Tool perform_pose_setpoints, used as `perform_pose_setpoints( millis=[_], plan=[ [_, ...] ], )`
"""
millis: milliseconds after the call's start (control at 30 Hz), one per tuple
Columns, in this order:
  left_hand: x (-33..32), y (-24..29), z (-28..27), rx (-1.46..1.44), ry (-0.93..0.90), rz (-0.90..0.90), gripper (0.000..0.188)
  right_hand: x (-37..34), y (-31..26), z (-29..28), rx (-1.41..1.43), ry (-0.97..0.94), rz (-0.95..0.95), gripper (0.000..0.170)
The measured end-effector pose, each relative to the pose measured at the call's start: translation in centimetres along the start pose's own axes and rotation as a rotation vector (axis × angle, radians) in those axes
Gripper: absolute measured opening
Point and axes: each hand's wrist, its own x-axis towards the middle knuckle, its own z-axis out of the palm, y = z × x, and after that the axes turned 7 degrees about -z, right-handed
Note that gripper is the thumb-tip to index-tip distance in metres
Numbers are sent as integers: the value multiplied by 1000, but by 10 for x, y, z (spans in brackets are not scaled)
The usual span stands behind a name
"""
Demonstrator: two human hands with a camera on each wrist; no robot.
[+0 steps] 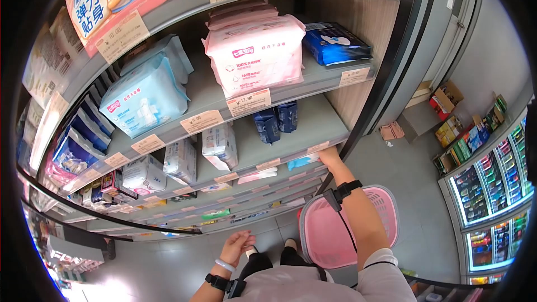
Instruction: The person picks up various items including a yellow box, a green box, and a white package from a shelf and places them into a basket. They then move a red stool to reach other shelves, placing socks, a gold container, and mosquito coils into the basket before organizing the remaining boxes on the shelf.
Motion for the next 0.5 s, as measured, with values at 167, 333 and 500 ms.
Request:
perform_pose_setpoints(
  millis=[167, 333, 500],
  plan=[
    [2, 1, 5, 42, -8, -6, 31, 23, 39, 5, -526, 151, -458, 51],
    [-1, 6, 8, 74, 3, -12, 31, 0, 11, 10, -569, 230, -284, 48],
    [0, 3, 7, 94, -4, -13, 32, -4, 12, 11, -564, 261, -213, 42]
  ],
)
